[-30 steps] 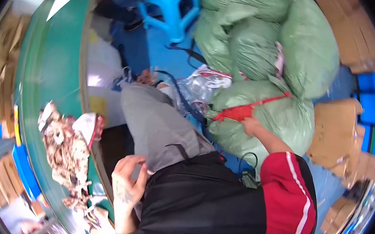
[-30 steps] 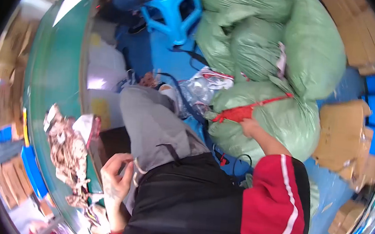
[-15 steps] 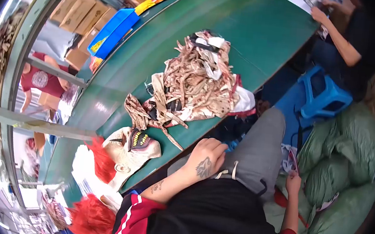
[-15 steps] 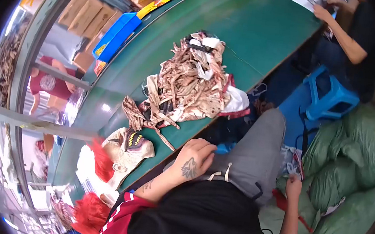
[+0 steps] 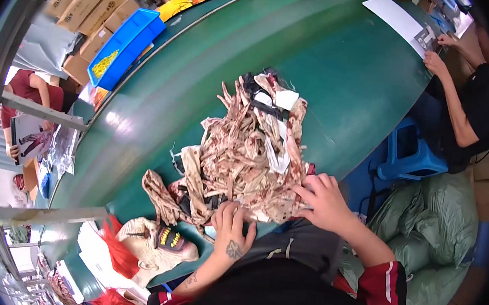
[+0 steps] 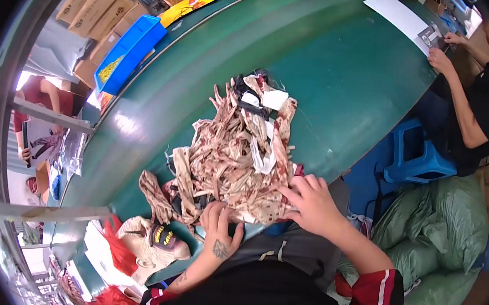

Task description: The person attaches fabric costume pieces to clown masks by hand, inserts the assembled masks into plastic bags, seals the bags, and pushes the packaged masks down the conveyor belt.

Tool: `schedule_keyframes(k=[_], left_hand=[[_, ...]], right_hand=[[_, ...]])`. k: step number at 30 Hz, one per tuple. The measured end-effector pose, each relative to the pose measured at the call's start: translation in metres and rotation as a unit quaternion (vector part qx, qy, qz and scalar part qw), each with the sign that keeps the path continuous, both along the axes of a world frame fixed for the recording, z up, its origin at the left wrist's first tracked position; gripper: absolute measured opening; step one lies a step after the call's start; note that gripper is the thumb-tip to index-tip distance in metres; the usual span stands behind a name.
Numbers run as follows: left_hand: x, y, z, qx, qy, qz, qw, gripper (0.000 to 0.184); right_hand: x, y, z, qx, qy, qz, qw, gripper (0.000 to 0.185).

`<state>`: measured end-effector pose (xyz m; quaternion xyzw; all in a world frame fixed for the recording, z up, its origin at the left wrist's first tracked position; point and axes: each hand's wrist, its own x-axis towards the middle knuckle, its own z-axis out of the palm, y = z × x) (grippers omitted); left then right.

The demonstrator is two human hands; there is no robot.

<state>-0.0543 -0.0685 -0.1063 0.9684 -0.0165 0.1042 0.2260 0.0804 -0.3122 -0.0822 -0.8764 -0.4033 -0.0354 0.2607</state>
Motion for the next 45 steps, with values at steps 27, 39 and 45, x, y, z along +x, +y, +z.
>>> schedule_keyframes(k=[27,39,45], left_hand=[[-0.011,-0.002,-0.011,0.051,-0.105,0.029,0.993,0.048],[-0.021,0.001,-0.021,0.062,-0.102,0.020,0.993,0.059],[-0.024,0.002,-0.032,0.071,-0.137,0.011,0.988,0.055]], right_hand=[[-0.037,0.003,-0.002,0.077,0.252,-0.135,0.955,0.085],[0.058,-0.004,0.168,0.365,0.421,0.004,0.830,0.055],[0.106,-0.024,0.243,0.303,0.413,0.051,0.857,0.052]])
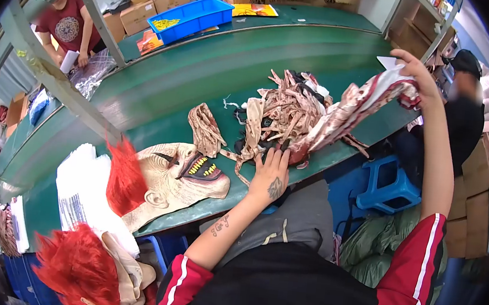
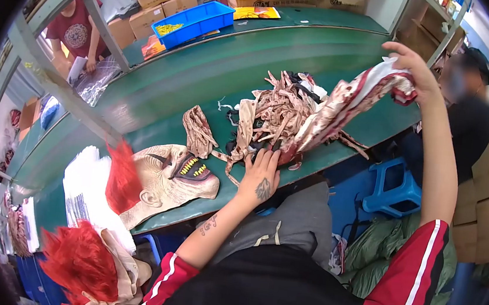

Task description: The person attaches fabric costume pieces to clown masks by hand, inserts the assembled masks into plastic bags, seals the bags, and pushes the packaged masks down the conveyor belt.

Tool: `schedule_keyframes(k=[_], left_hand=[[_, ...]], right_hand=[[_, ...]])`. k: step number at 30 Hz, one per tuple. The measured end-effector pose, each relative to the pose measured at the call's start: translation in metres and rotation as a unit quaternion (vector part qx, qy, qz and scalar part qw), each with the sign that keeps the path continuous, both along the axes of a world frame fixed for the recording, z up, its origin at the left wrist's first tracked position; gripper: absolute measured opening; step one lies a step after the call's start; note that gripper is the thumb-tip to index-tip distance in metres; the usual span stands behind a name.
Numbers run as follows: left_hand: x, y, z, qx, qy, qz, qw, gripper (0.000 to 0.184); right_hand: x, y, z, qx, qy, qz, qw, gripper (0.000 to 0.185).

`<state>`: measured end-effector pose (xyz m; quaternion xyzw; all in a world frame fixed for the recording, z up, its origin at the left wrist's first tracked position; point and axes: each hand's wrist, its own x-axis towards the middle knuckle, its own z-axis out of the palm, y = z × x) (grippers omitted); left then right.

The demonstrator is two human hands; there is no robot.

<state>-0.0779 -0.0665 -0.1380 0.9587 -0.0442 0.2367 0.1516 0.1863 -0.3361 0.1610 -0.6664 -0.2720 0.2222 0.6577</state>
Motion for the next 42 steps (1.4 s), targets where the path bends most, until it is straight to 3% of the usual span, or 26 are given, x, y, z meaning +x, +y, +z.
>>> schedule_keyframes(k=[3,7,9,11,13,15,16,18,20,21,24,27,29,30,31,33,34,35,37,38,39,41,42], left_hand=[[-0.002,0.000,0.000,0.008,-0.009,-0.002,1.000,0.054],[-0.004,0.002,0.009,-0.009,-0.011,-0.035,0.999,0.052],[-0.003,0.003,0.012,-0.022,-0.012,-0.066,0.998,0.051],[-0.003,0.001,0.014,-0.238,-0.062,-0.183,0.952,0.052],[-0.011,-0.003,0.043,-0.295,-0.068,-0.192,0.934,0.062],[-0.016,-0.007,0.075,-0.488,-0.085,-0.247,0.833,0.076],[-0.017,-0.002,0.087,-0.438,-0.089,-0.276,0.851,0.089],[-0.026,-0.002,0.104,-0.461,-0.070,-0.298,0.833,0.090],[-0.035,-0.003,0.106,-0.491,-0.015,-0.297,0.819,0.094],[-0.039,0.000,0.104,-0.477,0.001,-0.266,0.838,0.078],[-0.057,0.004,0.106,-0.696,0.043,-0.224,0.681,0.048],[-0.083,0.025,0.101,-0.785,0.010,-0.171,0.596,0.035],[-0.100,0.043,0.090,-0.821,0.003,-0.172,0.544,0.033],[-0.107,0.049,0.091,-0.836,-0.005,-0.173,0.520,0.033],[-0.113,0.052,0.097,-0.839,-0.008,-0.157,0.521,0.033],[-0.127,0.059,0.080,-0.780,0.007,-0.162,0.604,0.034],[-0.130,0.067,0.079,-0.607,-0.001,-0.169,0.777,0.029],[-0.123,0.063,0.097,-0.500,-0.027,-0.206,0.841,0.023],[-0.128,0.050,0.106,-0.500,0.020,-0.176,0.848,0.012],[-0.125,0.046,0.106,-0.474,0.003,-0.196,0.858,0.010],[-0.122,0.044,0.110,-0.475,0.008,-0.197,0.858,0.010],[-0.117,0.038,0.121,-0.339,-0.020,-0.299,0.892,0.014],[-0.114,0.026,0.122,-0.301,-0.041,-0.312,0.900,0.014]], right_hand=[[0.003,-0.021,0.029,0.118,-0.029,-0.006,0.993,0.054],[-0.040,-0.019,0.064,0.226,-0.100,-0.141,0.959,0.059],[-0.065,-0.001,0.068,0.292,-0.106,0.000,0.950,0.048],[-0.095,0.027,0.069,0.321,-0.099,0.102,0.936,0.038],[-0.121,0.051,0.063,0.350,-0.121,0.156,0.916,0.031],[-0.136,0.067,0.054,0.335,-0.069,0.197,0.919,0.029],[-0.146,0.077,0.047,0.344,-0.037,0.216,0.913,0.029],[-0.161,0.096,0.031,0.359,0.003,0.201,0.911,0.028],[-0.157,0.103,0.015,0.348,0.022,0.260,0.900,0.025],[-0.155,0.106,0.007,0.340,0.025,0.288,0.895,0.022],[-0.150,0.112,-0.014,0.346,0.050,0.282,0.893,0.022],[-0.134,0.100,-0.031,0.334,0.076,0.271,0.900,0.021],[-0.115,0.081,-0.048,0.247,0.004,0.314,0.917,0.017],[-0.102,0.076,-0.057,0.200,-0.071,0.386,0.898,0.016],[-0.094,0.074,-0.061,0.151,-0.144,0.452,0.867,0.017],[-0.095,0.064,-0.071,-0.005,-0.167,0.536,0.828,0.023],[-0.104,0.065,-0.081,-0.042,-0.181,0.542,0.819,0.027],[-0.117,0.065,-0.091,-0.079,-0.194,0.546,0.811,0.031],[-0.141,0.057,-0.094,-0.389,-0.167,0.462,0.779,0.048],[-0.150,0.061,-0.100,-0.473,-0.176,0.440,0.743,0.068],[-0.160,0.061,-0.106,-0.497,-0.213,0.391,0.745,0.076],[-0.171,0.065,-0.118,-0.454,-0.227,0.332,0.795,0.080],[-0.177,0.070,-0.123,-0.336,-0.273,0.329,0.839,0.082]])
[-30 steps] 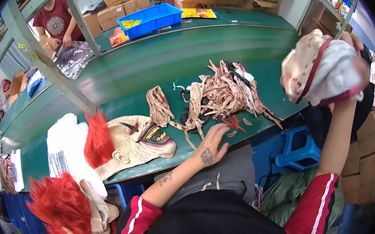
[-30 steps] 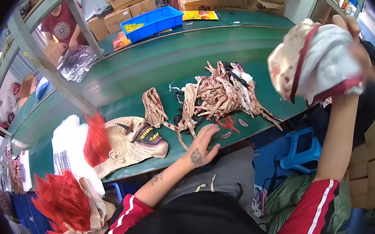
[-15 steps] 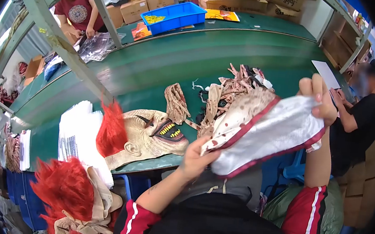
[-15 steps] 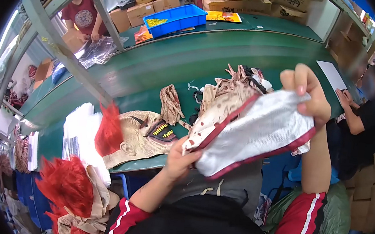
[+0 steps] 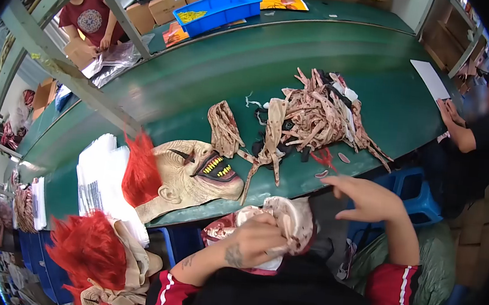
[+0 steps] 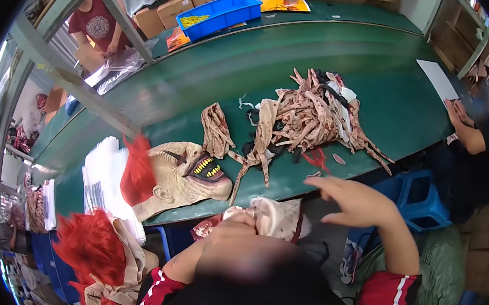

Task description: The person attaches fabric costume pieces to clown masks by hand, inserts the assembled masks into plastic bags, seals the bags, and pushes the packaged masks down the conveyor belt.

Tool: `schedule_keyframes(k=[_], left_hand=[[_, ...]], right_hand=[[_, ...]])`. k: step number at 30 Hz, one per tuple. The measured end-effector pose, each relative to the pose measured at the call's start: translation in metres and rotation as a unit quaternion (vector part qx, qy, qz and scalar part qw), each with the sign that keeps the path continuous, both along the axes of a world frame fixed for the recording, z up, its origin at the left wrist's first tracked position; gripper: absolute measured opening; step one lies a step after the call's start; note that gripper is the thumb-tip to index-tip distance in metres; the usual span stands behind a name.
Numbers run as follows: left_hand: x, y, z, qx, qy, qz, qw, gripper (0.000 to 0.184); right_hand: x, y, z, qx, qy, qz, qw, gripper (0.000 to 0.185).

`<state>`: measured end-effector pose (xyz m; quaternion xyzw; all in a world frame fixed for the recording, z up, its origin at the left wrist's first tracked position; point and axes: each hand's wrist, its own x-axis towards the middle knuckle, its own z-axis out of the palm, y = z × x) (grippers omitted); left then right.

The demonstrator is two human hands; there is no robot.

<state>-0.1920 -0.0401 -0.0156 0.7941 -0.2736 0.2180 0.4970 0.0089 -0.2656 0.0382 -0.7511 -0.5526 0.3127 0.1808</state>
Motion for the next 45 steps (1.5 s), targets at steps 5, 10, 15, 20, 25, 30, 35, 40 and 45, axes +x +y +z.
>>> schedule_keyframes(k=[5,10,15,20,25,30,35,40,45], left_hand=[[-0.001,-0.024,0.013,0.182,-0.083,-0.022,0.980,0.016],[-0.012,-0.028,0.011,0.191,-0.095,-0.044,0.976,0.016],[-0.020,-0.030,0.001,0.189,-0.101,-0.016,0.977,0.015],[-0.024,-0.024,-0.009,0.178,-0.044,-0.055,0.982,0.019],[-0.038,0.001,0.008,0.096,0.043,-0.097,0.990,0.029],[-0.040,0.053,0.020,-0.097,0.145,-0.206,0.963,0.044],[-0.004,0.055,0.004,-0.074,0.079,0.014,0.994,0.059],[0.000,0.049,0.010,-0.145,0.283,-0.022,0.948,0.053],[-0.004,0.044,0.016,-0.049,0.200,0.011,0.978,0.012]], right_hand=[[-0.029,0.034,-0.045,0.180,0.156,0.219,0.946,0.081],[-0.027,0.051,-0.083,0.063,0.401,0.098,0.909,0.064],[-0.042,0.074,-0.119,0.031,0.134,0.353,0.925,0.060],[-0.037,0.075,-0.110,-0.017,0.247,0.344,0.906,0.032],[-0.013,0.058,-0.068,0.060,0.319,0.121,0.938,0.012],[-0.024,0.060,-0.008,0.232,0.264,0.048,0.935,0.012],[-0.034,0.083,0.011,0.285,0.115,0.156,0.939,0.015],[-0.036,0.078,0.010,0.245,0.082,0.160,0.953,0.016],[-0.040,0.068,0.012,0.168,0.009,0.123,0.978,0.021]])
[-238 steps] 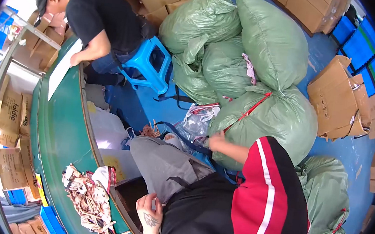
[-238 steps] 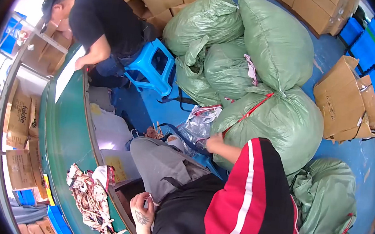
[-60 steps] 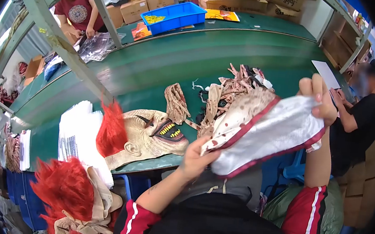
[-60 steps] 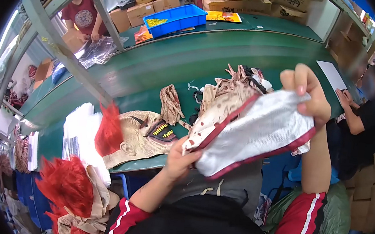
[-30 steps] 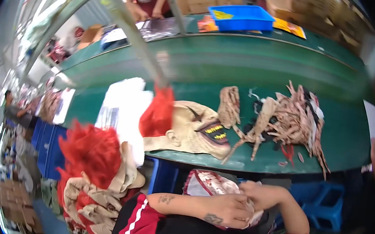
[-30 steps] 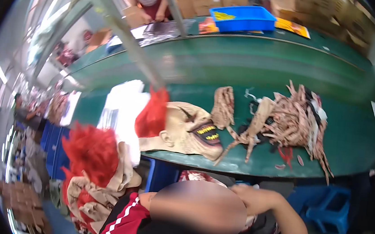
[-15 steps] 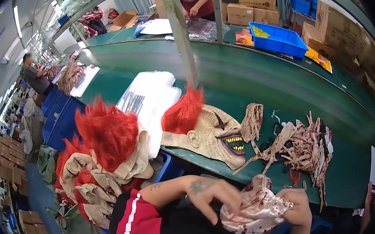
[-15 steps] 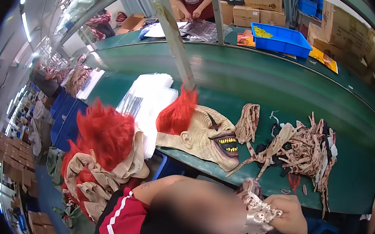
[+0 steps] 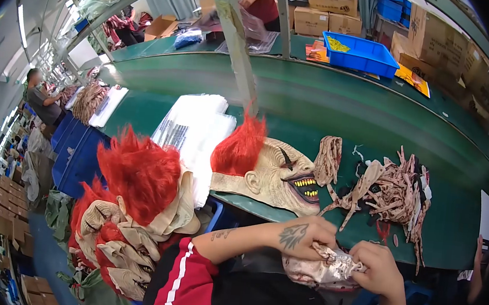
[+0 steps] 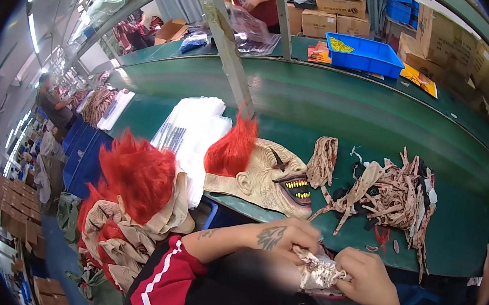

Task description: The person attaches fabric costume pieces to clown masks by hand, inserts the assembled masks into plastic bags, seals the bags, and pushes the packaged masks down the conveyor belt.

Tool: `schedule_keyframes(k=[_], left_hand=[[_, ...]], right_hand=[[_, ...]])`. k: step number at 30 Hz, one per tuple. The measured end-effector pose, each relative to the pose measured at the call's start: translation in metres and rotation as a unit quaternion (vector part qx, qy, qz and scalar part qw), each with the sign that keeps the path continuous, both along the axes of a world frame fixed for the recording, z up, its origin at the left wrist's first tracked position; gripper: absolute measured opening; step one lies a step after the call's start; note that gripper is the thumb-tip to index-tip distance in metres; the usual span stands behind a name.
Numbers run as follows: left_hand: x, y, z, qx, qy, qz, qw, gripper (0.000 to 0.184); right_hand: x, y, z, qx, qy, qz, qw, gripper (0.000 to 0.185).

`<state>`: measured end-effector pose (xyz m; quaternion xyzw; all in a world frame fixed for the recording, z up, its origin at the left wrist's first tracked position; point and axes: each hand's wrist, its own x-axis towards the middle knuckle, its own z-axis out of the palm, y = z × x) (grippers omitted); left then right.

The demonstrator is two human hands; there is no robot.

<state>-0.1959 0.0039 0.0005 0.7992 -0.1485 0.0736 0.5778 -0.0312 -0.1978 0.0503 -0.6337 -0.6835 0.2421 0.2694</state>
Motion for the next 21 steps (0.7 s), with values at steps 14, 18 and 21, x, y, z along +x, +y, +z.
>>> schedule_keyframes(k=[14,18,21], left_hand=[[-0.006,0.012,0.031,-0.004,-0.073,-0.050,0.996,0.022],[-0.008,0.022,0.044,0.049,-0.062,-0.146,0.986,0.015],[-0.010,0.025,0.062,0.062,-0.052,-0.227,0.971,0.021]], right_hand=[[0.010,0.044,-0.026,-0.064,0.249,0.228,0.939,0.043],[0.001,0.048,-0.002,0.014,0.171,0.267,0.948,0.032],[0.007,0.043,0.010,0.067,0.209,0.253,0.942,0.026]])
